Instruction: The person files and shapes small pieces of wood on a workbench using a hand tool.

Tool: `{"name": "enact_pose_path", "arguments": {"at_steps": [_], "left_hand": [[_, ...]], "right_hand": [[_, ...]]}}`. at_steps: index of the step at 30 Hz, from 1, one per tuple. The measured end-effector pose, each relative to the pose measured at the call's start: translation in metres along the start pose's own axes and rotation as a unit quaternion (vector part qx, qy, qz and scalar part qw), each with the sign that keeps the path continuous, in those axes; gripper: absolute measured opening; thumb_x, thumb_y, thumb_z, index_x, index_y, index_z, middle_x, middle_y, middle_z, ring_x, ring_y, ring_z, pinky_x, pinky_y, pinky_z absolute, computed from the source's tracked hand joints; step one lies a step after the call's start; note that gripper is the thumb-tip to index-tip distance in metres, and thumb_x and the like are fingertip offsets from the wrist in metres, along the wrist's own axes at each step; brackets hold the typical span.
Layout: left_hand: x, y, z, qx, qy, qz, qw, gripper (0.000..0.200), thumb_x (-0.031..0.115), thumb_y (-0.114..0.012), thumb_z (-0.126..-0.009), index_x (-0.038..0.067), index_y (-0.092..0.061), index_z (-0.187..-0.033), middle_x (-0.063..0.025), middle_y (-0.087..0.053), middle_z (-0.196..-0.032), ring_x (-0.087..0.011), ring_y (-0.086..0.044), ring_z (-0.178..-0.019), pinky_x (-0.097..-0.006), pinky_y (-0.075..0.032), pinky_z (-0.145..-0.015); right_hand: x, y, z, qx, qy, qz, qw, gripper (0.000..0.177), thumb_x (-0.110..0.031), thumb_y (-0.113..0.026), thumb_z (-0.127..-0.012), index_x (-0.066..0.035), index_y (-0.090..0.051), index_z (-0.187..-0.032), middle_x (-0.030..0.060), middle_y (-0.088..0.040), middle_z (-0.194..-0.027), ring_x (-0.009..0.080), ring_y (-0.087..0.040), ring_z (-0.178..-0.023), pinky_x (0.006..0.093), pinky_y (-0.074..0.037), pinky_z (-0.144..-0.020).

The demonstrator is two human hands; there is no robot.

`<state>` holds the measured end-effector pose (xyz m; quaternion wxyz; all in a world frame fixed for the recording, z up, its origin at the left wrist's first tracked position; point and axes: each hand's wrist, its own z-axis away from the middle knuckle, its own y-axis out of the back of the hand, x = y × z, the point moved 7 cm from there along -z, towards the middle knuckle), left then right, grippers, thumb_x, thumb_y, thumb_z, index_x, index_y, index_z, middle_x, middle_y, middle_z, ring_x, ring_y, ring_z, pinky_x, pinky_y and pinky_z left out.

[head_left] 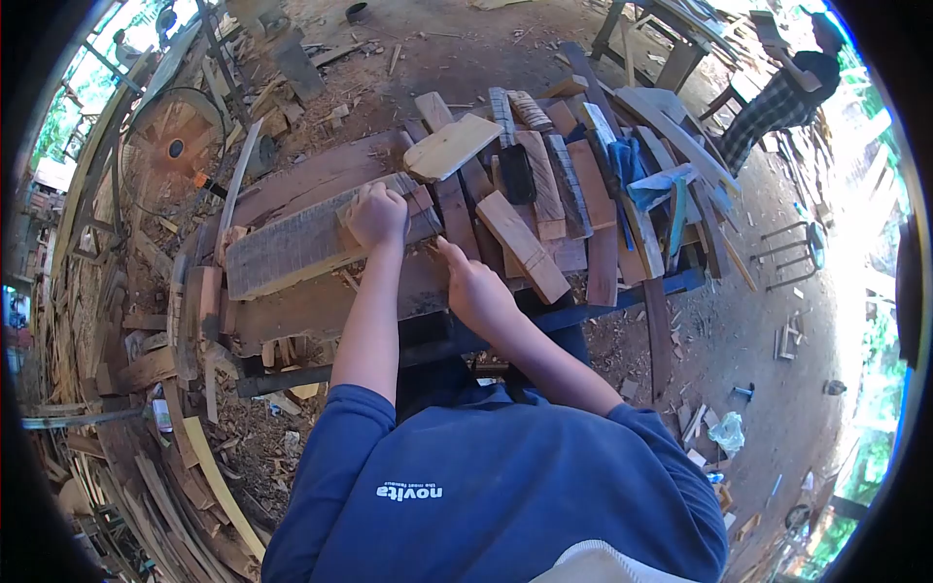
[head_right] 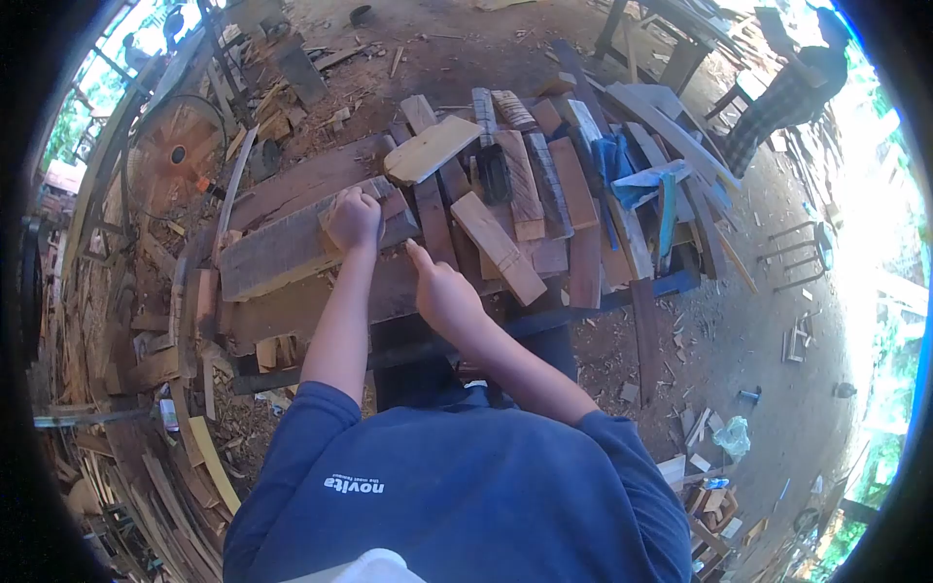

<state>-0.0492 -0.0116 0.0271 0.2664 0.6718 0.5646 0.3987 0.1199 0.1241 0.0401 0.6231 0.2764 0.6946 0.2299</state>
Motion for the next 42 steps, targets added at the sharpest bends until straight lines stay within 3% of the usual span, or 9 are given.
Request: {"name": "enact_pose_path", "arguments": {"at_steps": [10,18,25,27,33,42], "left_hand": [[0.003,0.007,0.0,-0.04,0.037,0.004,0.999,0.023,0.022,-0.051,-0.082,0.011,-0.071,-0.083,-0.0071,-0.069,-0.095,-0.0269,-0.065,-0.091,-0.0422,-0.051,-0.08],[0.002,0.01,-0.001,-0.046,0.032,0.027,0.998,0.025,0.022,-0.048,-0.085,0.009,-0.07,-0.083,-0.0097,-0.069,-0.096,-0.0301,-0.065,-0.092,-0.0452,-0.05,-0.082],[0.004,0.013,-0.002,-0.054,0.029,0.006,0.998,0.029,0.024,-0.046,-0.085,0.01,-0.072,-0.088,-0.0126,-0.071,-0.094,-0.0326,-0.067,-0.09,-0.0456,-0.051,-0.081],[0.004,0.01,-0.002,-0.049,0.027,0.008,0.998,0.029,0.024,-0.046,-0.085,0.01,-0.072,-0.089,-0.0134,-0.071,-0.093,-0.0328,-0.068,-0.089,-0.0459,-0.051,-0.081],[0.001,0.01,-0.002,-0.048,0.03,0.016,0.998,0.029,0.023,-0.046,-0.085,0.01,-0.072,-0.089,-0.0141,-0.071,-0.094,-0.0329,-0.068,-0.089,-0.0462,-0.052,-0.08],[0.0,0.004,-0.002,-0.068,0.034,0.013,0.997,0.028,0.024,-0.046,-0.085,0.009,-0.071,-0.088,-0.0128,-0.071,-0.097,-0.0319,-0.067,-0.09,-0.0454,-0.052,-0.08]], "right_hand": [[-0.029,0.037,0.041,-0.075,-0.048,0.02,0.996,0.06,0.002,-0.049,-0.082,-0.004,-0.04,-0.141,0.026,-0.065,-0.081,0.0438,-0.066,-0.074,0.0513,-0.053,-0.068],[-0.044,0.022,0.005,-0.103,-0.04,0.023,0.994,0.054,0.001,-0.047,-0.084,0.001,-0.04,-0.137,0.0301,-0.066,-0.083,0.0449,-0.066,-0.078,0.0529,-0.052,-0.072],[-0.041,0.033,0.021,-0.078,-0.044,0.053,0.995,0.056,0.002,-0.047,-0.083,-0.001,-0.039,-0.139,0.0287,-0.065,-0.079,0.045,-0.066,-0.076,0.0518,-0.053,-0.07],[-0.043,0.04,0.034,-0.114,-0.056,0.045,0.991,0.059,0.002,-0.049,-0.082,-0.001,-0.038,-0.141,0.0257,-0.067,-0.084,0.042,-0.068,-0.08,0.0504,-0.054,-0.07],[-0.04,0.04,0.038,-0.1,-0.059,-0.008,0.993,0.053,0.003,-0.05,-0.084,-0.001,-0.041,-0.136,0.0293,-0.065,-0.079,0.0454,-0.065,-0.075,0.0526,-0.051,-0.067],[-0.046,0.041,0.044,-0.103,-0.063,0.033,0.992,0.053,0.002,-0.05,-0.084,-0.002,-0.04,-0.136,0.0295,-0.065,-0.078,0.0451,-0.066,-0.074,0.0536,-0.052,-0.068]]}}
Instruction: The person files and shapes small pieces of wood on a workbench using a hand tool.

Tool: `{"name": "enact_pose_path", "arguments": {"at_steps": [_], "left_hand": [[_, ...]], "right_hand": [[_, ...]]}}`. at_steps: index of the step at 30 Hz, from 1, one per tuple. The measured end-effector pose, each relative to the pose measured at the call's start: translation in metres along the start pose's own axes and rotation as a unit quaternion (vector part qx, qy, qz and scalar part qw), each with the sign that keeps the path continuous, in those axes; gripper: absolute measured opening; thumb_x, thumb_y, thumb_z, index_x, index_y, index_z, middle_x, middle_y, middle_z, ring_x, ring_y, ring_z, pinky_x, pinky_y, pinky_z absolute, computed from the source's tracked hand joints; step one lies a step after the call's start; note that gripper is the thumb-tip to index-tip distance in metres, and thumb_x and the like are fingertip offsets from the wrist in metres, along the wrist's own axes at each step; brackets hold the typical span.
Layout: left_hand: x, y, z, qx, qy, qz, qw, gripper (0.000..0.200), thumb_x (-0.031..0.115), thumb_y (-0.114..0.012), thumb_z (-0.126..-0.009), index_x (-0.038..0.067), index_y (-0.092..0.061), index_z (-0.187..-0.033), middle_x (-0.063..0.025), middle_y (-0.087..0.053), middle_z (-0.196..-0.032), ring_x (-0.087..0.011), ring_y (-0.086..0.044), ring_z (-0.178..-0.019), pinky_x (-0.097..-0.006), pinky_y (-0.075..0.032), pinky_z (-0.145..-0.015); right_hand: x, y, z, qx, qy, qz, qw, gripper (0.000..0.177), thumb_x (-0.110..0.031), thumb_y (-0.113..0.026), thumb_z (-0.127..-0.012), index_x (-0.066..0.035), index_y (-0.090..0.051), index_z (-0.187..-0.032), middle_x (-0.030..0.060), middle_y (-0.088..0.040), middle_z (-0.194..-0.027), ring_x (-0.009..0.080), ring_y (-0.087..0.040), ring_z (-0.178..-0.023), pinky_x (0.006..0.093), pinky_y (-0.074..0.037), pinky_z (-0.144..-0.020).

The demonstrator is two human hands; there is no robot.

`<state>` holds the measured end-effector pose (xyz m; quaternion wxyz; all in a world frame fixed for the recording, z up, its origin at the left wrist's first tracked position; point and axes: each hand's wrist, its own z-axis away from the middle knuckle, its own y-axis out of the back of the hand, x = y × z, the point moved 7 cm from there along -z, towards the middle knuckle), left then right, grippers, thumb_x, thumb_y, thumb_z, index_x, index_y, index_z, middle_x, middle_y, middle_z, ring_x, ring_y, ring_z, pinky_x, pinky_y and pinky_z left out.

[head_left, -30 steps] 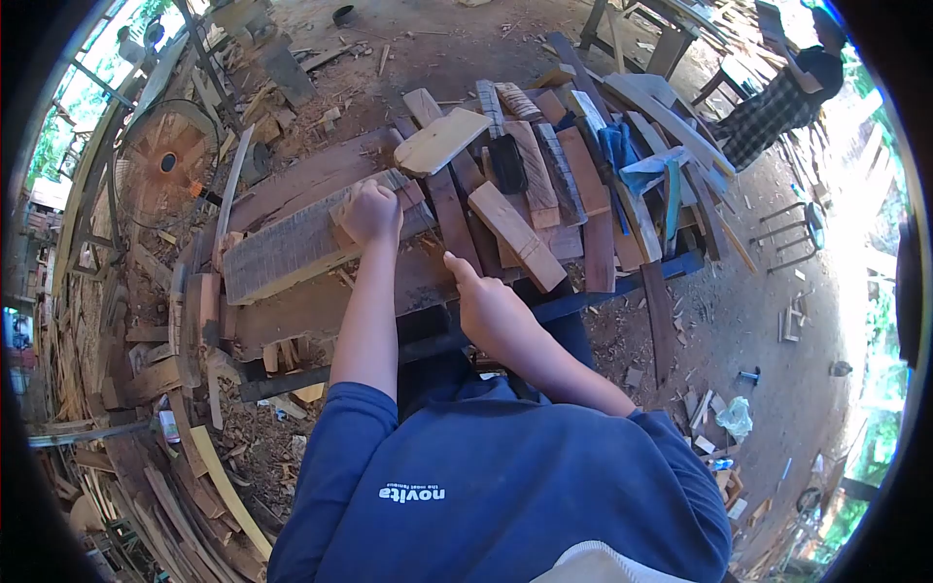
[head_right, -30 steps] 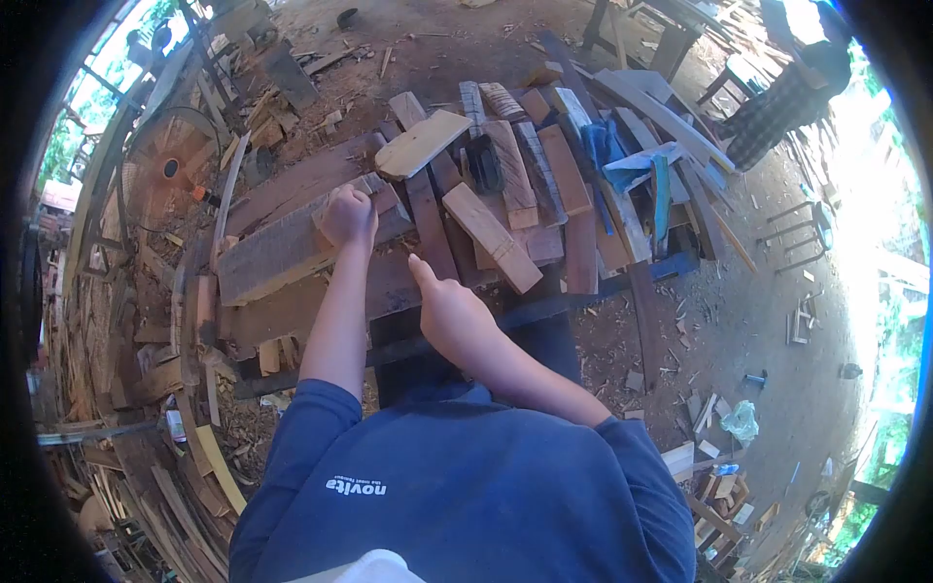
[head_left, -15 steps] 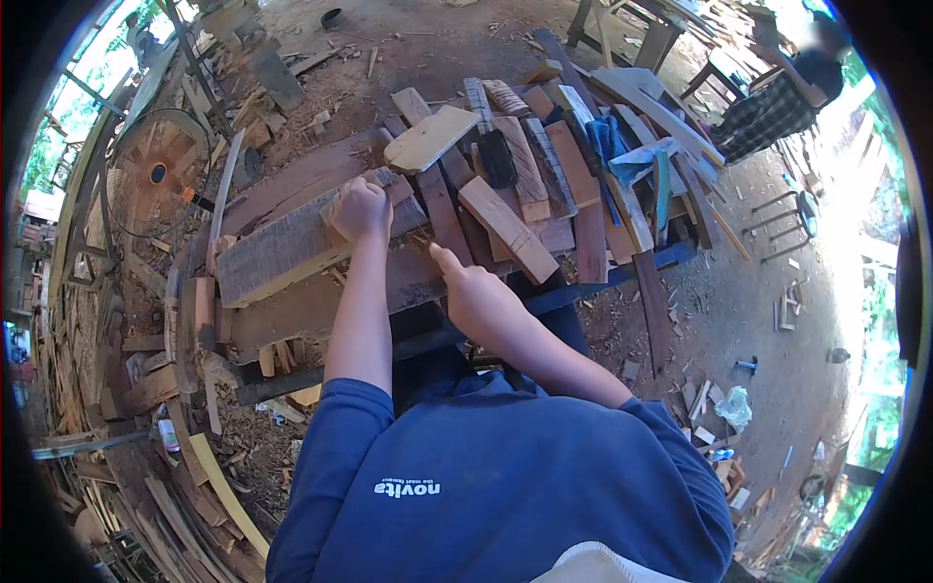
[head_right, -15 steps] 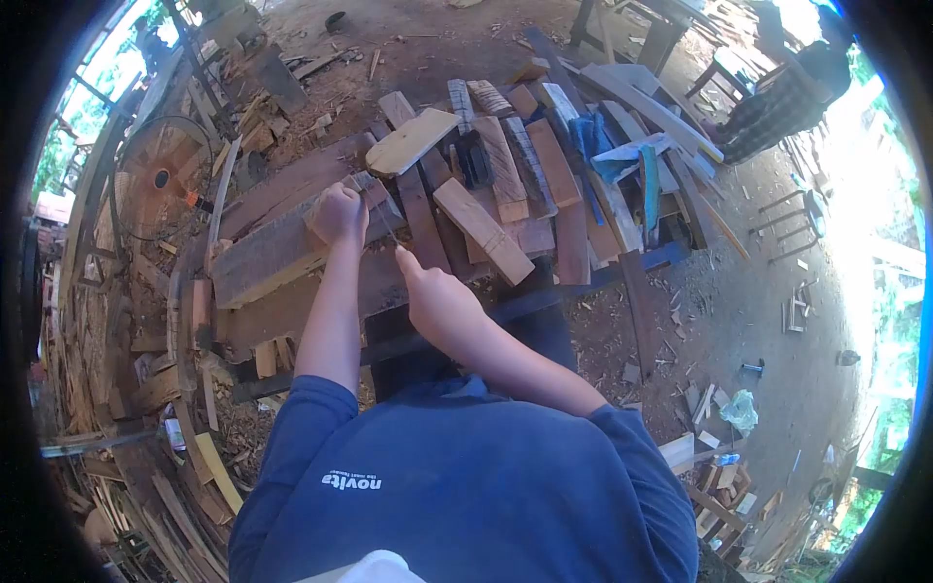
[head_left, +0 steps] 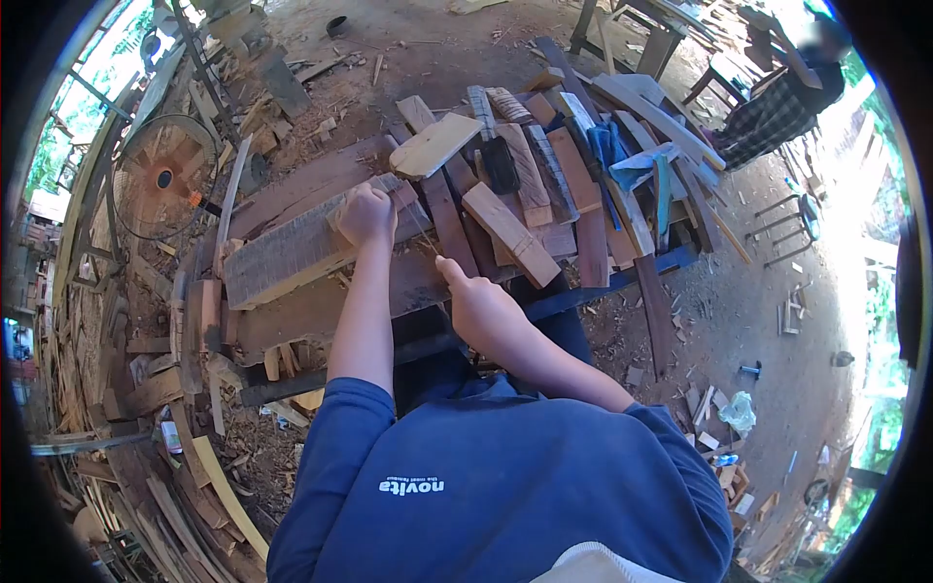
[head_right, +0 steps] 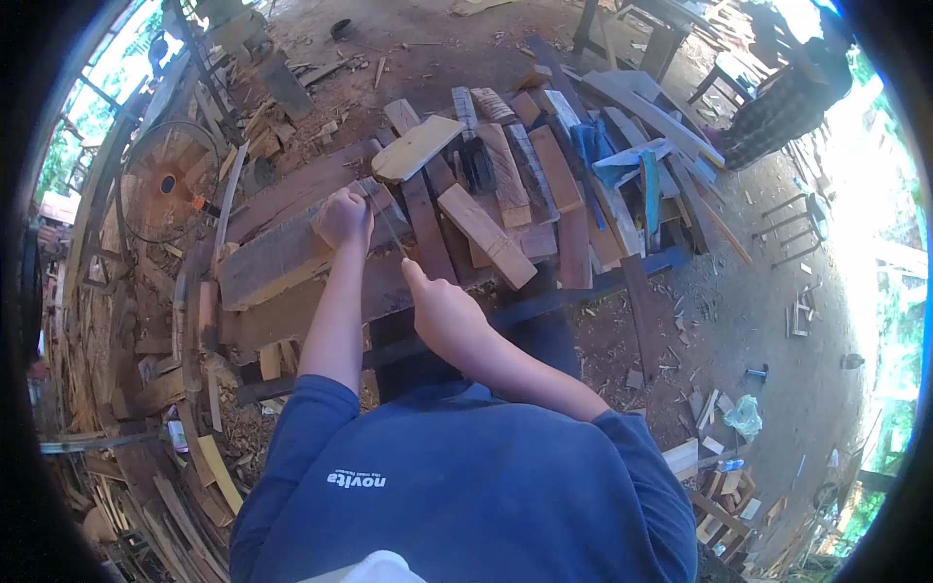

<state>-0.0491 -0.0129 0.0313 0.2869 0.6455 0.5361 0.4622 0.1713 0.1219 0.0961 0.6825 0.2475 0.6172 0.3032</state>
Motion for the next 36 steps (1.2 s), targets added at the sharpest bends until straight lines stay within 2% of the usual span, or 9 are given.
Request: {"name": "enact_pose_path", "arguments": {"at_steps": [9,10,12,17,22,28,31,33,36], "left_hand": [[0.0,-0.002,-0.001,0.006,-0.008,-0.022,1.0,0.025,0.023,-0.049,-0.083,0.009,-0.07,-0.085,-0.0102,-0.071,-0.096,-0.0294,-0.066,-0.09,-0.043,-0.051,-0.08],[-0.001,-0.002,-0.002,0.011,-0.009,-0.02,1.0,0.025,0.023,-0.05,-0.083,0.009,-0.07,-0.085,-0.0101,-0.071,-0.096,-0.0293,-0.066,-0.09,-0.0429,-0.051,-0.081],[-0.001,-0.003,-0.002,0.007,-0.008,-0.031,0.999,0.024,0.023,-0.05,-0.083,0.01,-0.07,-0.085,-0.0097,-0.071,-0.097,-0.0292,-0.067,-0.09,-0.0428,-0.051,-0.081],[0.002,0.003,-0.001,0.018,-0.011,-0.029,0.999,0.025,0.023,-0.049,-0.084,0.01,-0.071,-0.085,-0.0094,-0.071,-0.098,-0.0292,-0.067,-0.091,-0.0429,-0.051,-0.082],[0.002,0.003,0.001,0.004,0.001,0.016,1.0,0.029,0.024,-0.046,-0.085,0.009,-0.07,-0.086,-0.0137,-0.07,-0.096,-0.0321,-0.066,-0.094,-0.0462,-0.052,-0.08],[0.001,0.0,0.0,0.034,-0.015,-0.01,0.999,0.024,0.023,-0.049,-0.085,0.01,-0.069,-0.083,-0.0081,-0.071,-0.096,-0.0289,-0.066,-0.09,-0.043,-0.05,-0.082],[-0.001,-0.002,-0.002,0.015,-0.015,-0.017,1.0,0.028,0.025,-0.047,-0.085,0.011,-0.071,-0.087,-0.0112,-0.071,-0.096,-0.0307,-0.066,-0.092,-0.0452,-0.053,-0.079],[-0.001,-0.002,-0.002,0.015,-0.015,-0.021,1.0,0.028,0.025,-0.046,-0.085,0.011,-0.071,-0.087,-0.0114,-0.071,-0.096,-0.0307,-0.067,-0.092,-0.0452,-0.053,-0.079],[-0.002,-0.004,-0.002,0.009,-0.008,-0.016,1.0,0.028,0.025,-0.046,-0.085,0.011,-0.071,-0.088,-0.0116,-0.071,-0.096,-0.0309,-0.067,-0.093,-0.0453,-0.053,-0.078]], "right_hand": [[0.032,-0.024,-0.037,0.094,0.025,-0.081,0.992,0.038,-0.005,-0.049,-0.093,-0.005,-0.046,-0.131,0.0317,-0.063,-0.077,0.0477,-0.064,-0.073,0.0542,-0.051,-0.066],[0.031,-0.024,-0.043,0.092,0.025,-0.082,0.992,0.038,-0.005,-0.049,-0.093,-0.005,-0.046,-0.131,0.0317,-0.063,-0.077,0.0477,-0.064,-0.073,0.0542,-0.051,-0.066],[0.029,-0.026,-0.051,0.061,0.017,-0.067,0.996,0.055,0.0,-0.049,-0.084,-0.007,-0.043,-0.138,0.0303,-0.066,-0.084,0.0445,-0.067,-0.08,0.053,-0.053,-0.071],[0.021,-0.012,-0.035,0.033,-0.002,-0.064,0.997,0.055,0.001,-0.048,-0.084,-0.007,-0.041,-0.138,0.0312,-0.066,-0.085,0.046,-0.066,-0.08,0.0534,-0.052,-0.072],[0.016,0.003,-0.006,0.005,-0.011,-0.08,0.997,0.052,0.001,-0.047,-0.085,-0.007,-0.041,-0.136,0.0318,-0.065,-0.085,0.0473,-0.066,-0.08,0.0546,-0.052,-0.071],[0.027,-0.017,-0.046,0.049,0.007,-0.091,0.995,0.046,-0.003,-0.047,-0.089,-0.007,-0.043,-0.134,0.0318,-0.065,-0.085,0.0474,-0.065,-0.08,0.0549,-0.051,-0.071],[0.028,-0.024,-0.065,0.055,0.011,-0.079,0.995,0.045,-0.004,-0.047,-0.089,-0.007,-0.043,-0.134,0.0315,-0.065,-0.085,0.0473,-0.065,-0.08,0.0549,-0.051,-0.071],[0.023,-0.021,-0.066,0.079,0.039,-0.092,0.992,0.038,-0.008,-0.047,-0.095,-0.007,-0.044,-0.133,0.0332,-0.063,-0.078,0.0509,-0.063,-0.077,0.0562,-0.05,-0.069],[0.026,-0.018,-0.051,0.037,0.012,-0.093,0.995,0.048,-0.002,-0.048,-0.088,-0.007,-0.042,-0.136,0.0318,-0.065,-0.085,0.0479,-0.065,-0.081,0.0545,-0.051,-0.072]]}}
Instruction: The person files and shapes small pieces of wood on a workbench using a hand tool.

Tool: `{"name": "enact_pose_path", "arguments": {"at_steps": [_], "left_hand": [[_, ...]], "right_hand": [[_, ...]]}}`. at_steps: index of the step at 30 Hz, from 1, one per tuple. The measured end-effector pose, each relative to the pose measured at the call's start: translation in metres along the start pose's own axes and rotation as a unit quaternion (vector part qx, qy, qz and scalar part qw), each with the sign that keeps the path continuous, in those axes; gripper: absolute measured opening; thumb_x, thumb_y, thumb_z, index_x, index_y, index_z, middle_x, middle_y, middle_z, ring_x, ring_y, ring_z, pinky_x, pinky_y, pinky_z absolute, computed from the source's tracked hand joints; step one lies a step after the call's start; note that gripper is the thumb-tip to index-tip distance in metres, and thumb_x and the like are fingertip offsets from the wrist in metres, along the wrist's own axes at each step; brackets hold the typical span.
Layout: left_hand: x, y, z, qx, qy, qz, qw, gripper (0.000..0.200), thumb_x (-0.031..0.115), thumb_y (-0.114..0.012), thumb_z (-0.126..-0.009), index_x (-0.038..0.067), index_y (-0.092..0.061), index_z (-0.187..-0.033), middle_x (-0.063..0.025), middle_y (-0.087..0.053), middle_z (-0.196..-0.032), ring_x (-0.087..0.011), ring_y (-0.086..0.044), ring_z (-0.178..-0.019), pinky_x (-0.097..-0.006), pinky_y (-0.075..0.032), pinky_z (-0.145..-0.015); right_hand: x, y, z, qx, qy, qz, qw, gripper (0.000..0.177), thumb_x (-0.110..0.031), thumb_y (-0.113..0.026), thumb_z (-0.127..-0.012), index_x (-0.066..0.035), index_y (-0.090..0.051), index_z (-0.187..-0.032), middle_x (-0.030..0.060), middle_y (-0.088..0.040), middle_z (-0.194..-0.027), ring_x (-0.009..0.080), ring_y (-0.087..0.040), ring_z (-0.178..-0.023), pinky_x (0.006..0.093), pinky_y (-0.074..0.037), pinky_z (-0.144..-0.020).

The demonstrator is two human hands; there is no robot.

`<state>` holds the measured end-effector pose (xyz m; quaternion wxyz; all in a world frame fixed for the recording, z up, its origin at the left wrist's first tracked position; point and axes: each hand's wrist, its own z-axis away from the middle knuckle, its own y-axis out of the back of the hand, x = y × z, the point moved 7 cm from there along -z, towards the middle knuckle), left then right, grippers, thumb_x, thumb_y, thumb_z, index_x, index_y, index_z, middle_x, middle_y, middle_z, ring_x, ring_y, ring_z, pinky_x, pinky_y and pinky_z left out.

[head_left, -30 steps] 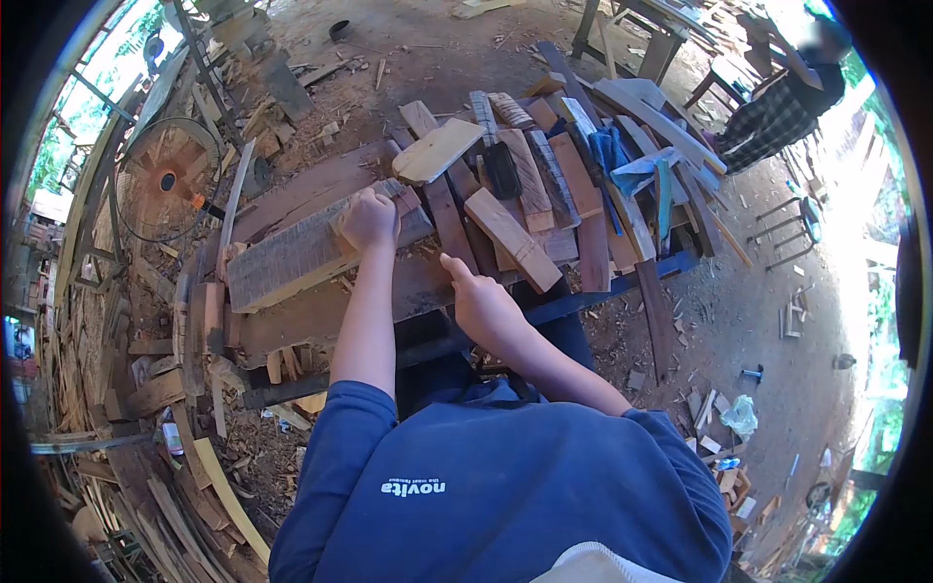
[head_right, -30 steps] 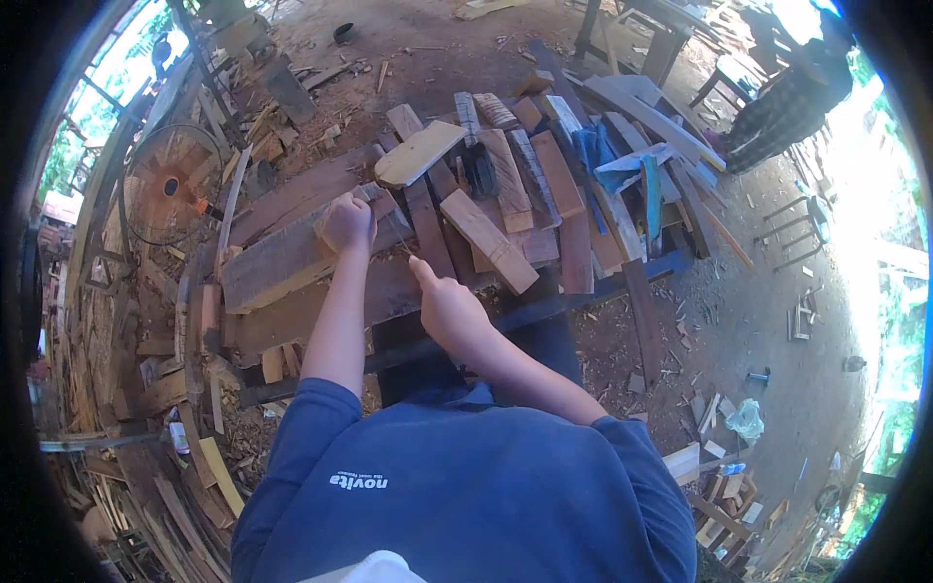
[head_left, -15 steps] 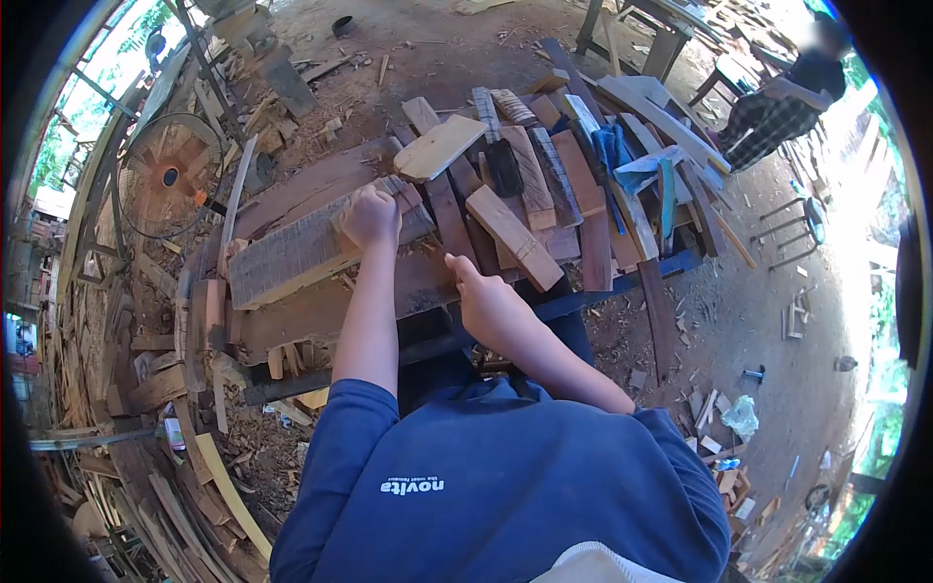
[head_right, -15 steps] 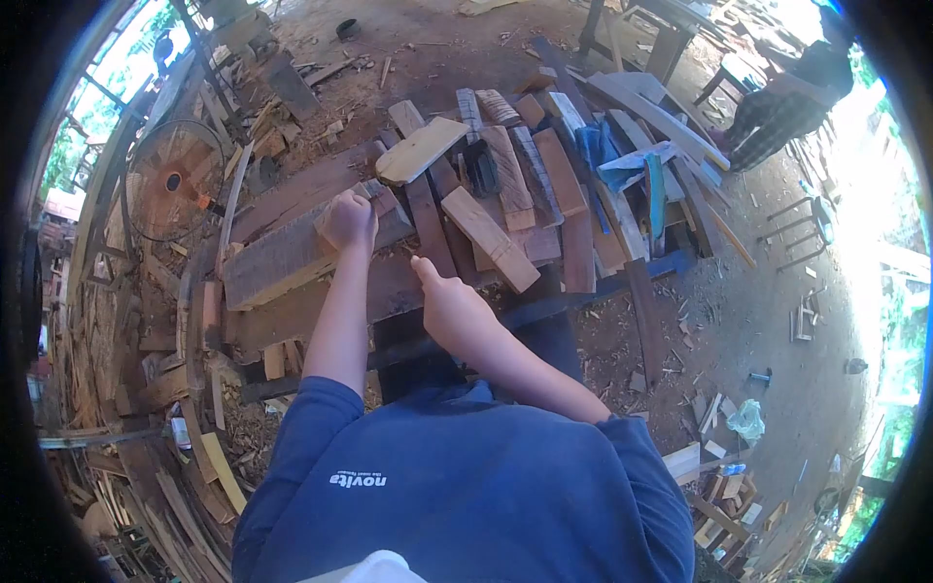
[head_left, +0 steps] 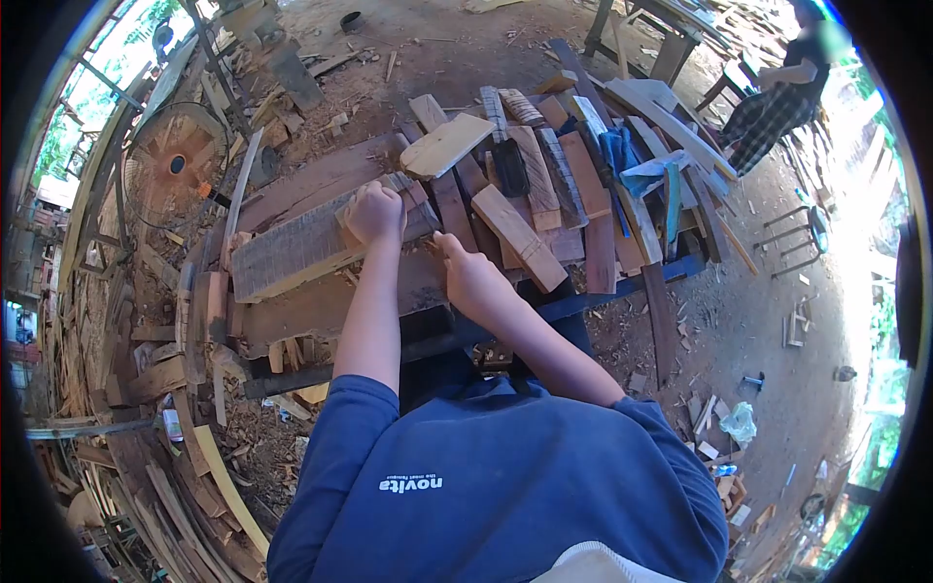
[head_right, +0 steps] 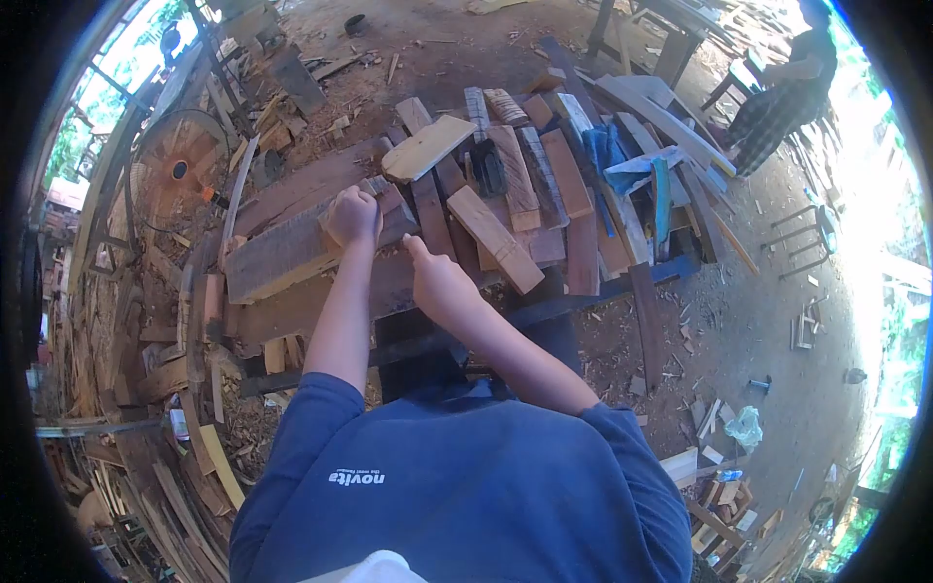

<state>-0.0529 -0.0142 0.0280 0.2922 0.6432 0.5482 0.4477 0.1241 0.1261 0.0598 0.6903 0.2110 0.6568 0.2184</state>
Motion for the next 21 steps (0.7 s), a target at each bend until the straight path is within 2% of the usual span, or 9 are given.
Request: {"name": "enact_pose_path", "arguments": {"at_steps": [1,3,6,13,15,21], "left_hand": [[0.0,0.0,0.0,-0.003,0.006,0.009,1.0,0.028,0.025,-0.046,-0.086,0.011,-0.071,-0.089,-0.0117,-0.071,-0.097,-0.0311,-0.067,-0.093,-0.0454,-0.053,-0.078],[0.003,0.002,0.002,0.002,0.008,0.007,1.0,0.026,0.024,-0.047,-0.085,0.011,-0.07,-0.085,-0.01,-0.071,-0.095,-0.0301,-0.066,-0.092,-0.0441,-0.052,-0.08],[0.004,0.003,0.002,0.012,0.015,0.009,1.0,0.024,0.022,-0.049,-0.085,0.01,-0.069,-0.082,-0.0086,-0.071,-0.094,-0.0292,-0.066,-0.09,-0.0432,-0.05,-0.081],[0.002,0.004,0.002,0.011,0.019,0.027,0.999,0.024,0.023,-0.049,-0.084,0.011,-0.07,-0.083,-0.0085,-0.071,-0.095,-0.0296,-0.066,-0.09,-0.0443,-0.05,-0.082],[0.003,0.005,0.003,0.012,0.016,0.019,1.0,0.024,0.023,-0.049,-0.084,0.011,-0.07,-0.083,-0.0085,-0.071,-0.095,-0.0295,-0.066,-0.091,-0.0441,-0.05,-0.082],[0.002,0.004,0.003,0.019,0.018,0.024,0.999,0.024,0.022,-0.049,-0.083,0.011,-0.07,-0.082,-0.0094,-0.071,-0.095,-0.0286,-0.065,-0.091,-0.0435,-0.05,-0.081]], "right_hand": [[-0.001,0.005,0.009,0.0,-0.002,0.0,1.0,0.048,-0.002,-0.048,-0.088,-0.007,-0.042,-0.136,0.0318,-0.065,-0.085,0.0479,-0.065,-0.081,0.0545,-0.051,-0.072],[-0.005,0.017,0.027,-0.007,-0.011,-0.012,1.0,0.037,-0.008,-0.046,-0.097,-0.007,-0.042,-0.134,0.0338,-0.063,-0.083,0.0497,-0.064,-0.08,0.0541,-0.049,-0.071],[-0.011,0.034,0.041,-0.05,-0.058,-0.005,0.997,0.036,-0.008,-0.045,-0.098,-0.007,-0.042,-0.134,0.0334,-0.064,-0.085,0.0493,-0.064,-0.082,0.0532,-0.049,-0.073],[-0.003,0.014,0.006,-0.013,-0.016,0.0,1.0,0.035,-0.009,-0.046,-0.097,-0.006,-0.044,-0.132,0.0322,-0.065,-0.087,0.0497,-0.064,-0.083,0.0538,-0.049,-0.074],[-0.003,0.007,-0.008,0.0,-0.011,0.029,1.0,0.048,-0.001,-0.045,-0.088,-0.006,-0.043,-0.136,0.0326,-0.065,-0.091,0.0463,-0.066,-0.087,0.0529,-0.052,-0.077],[-0.017,0.017,0.016,-0.038,-0.028,0.054,0.997,0.047,-0.002,-0.044,-0.09,-0.007,-0.042,-0.136,0.032,-0.066,-0.091,0.047,-0.066,-0.087,0.0536,-0.052,-0.077]]}}
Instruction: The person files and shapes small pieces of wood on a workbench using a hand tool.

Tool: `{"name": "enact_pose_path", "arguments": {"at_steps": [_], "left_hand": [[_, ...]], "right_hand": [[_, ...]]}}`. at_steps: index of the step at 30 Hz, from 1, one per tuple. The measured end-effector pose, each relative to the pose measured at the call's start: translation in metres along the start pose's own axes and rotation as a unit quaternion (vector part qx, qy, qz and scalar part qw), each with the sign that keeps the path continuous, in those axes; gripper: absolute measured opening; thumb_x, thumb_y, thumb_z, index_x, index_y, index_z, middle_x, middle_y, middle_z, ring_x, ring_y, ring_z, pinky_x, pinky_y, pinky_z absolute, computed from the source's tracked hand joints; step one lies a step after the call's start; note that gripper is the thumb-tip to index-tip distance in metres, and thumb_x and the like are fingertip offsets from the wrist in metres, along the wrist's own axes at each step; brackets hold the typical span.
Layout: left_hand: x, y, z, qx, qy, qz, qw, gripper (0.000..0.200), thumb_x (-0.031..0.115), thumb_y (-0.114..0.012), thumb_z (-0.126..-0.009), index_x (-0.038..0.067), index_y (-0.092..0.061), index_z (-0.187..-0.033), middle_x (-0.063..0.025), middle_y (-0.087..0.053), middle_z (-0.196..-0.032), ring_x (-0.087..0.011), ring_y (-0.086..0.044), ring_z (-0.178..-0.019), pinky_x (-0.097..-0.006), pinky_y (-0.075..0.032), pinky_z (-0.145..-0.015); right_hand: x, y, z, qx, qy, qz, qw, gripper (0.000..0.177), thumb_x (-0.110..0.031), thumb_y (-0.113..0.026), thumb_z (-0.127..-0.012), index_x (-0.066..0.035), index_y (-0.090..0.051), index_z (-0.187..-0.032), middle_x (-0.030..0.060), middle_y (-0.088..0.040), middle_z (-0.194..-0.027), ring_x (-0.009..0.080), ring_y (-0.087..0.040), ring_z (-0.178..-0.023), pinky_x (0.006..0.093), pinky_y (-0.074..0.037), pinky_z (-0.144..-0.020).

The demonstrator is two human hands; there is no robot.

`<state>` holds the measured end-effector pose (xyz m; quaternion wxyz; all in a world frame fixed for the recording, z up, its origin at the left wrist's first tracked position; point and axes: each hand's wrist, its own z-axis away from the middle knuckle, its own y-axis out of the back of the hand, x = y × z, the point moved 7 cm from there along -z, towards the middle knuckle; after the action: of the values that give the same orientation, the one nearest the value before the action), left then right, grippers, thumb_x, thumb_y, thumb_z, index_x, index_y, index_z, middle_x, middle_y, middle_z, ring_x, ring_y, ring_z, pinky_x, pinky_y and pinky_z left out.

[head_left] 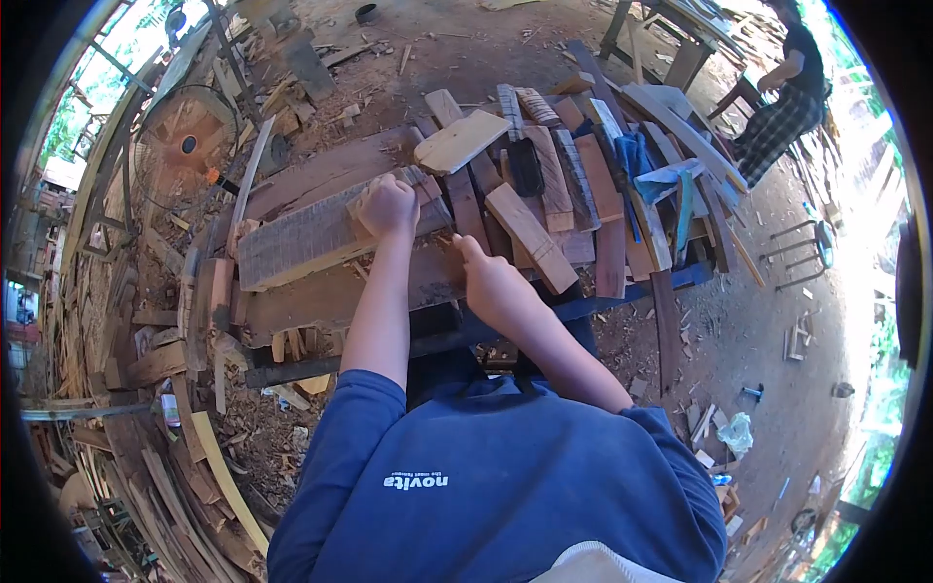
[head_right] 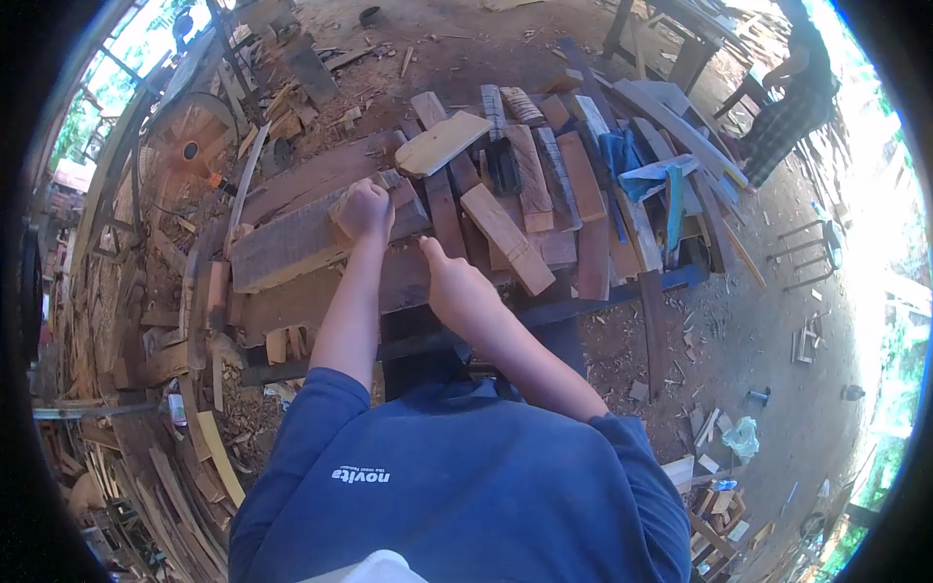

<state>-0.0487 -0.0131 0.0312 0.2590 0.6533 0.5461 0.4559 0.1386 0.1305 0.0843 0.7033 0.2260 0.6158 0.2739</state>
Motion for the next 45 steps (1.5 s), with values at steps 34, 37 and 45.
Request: {"name": "enact_pose_path", "arguments": {"at_steps": [34,37,45], "left_hand": [[0.002,0.003,0.0,-0.003,-0.025,-0.018,1.0,0.026,0.024,-0.047,-0.085,0.012,-0.07,-0.085,-0.0085,-0.071,-0.097,-0.0285,-0.067,-0.093,-0.0439,-0.053,-0.08],[0.0,0.0,-0.001,-0.012,-0.019,-0.024,0.999,0.026,0.025,-0.048,-0.085,0.012,-0.071,-0.086,-0.008,-0.071,-0.098,-0.0285,-0.066,-0.095,-0.0436,-0.053,-0.081],[-0.002,-0.003,0.0,0.012,-0.019,-0.003,1.0,0.023,0.023,-0.051,-0.084,0.01,-0.07,-0.084,-0.0072,-0.07,-0.096,-0.0271,-0.066,-0.093,-0.0417,-0.051,-0.082]], "right_hand": [[0.016,-0.002,-0.02,-0.035,-0.021,-0.018,0.999,0.043,-0.005,-0.045,-0.092,-0.009,-0.038,-0.134,0.0325,-0.065,-0.089,0.0492,-0.064,-0.086,0.056,-0.05,-0.075],[0.012,-0.007,-0.036,-0.02,0.0,0.014,1.0,0.047,-0.002,-0.046,-0.088,-0.009,-0.038,-0.134,0.0325,-0.065,-0.091,0.048,-0.065,-0.087,0.055,-0.051,-0.076],[0.021,-0.015,0.013,-0.035,-0.015,0.006,0.999,0.046,-0.005,-0.046,-0.092,-0.009,-0.033,-0.137,0.0325,-0.064,-0.084,0.0496,-0.064,-0.08,0.057,-0.05,-0.071]]}}
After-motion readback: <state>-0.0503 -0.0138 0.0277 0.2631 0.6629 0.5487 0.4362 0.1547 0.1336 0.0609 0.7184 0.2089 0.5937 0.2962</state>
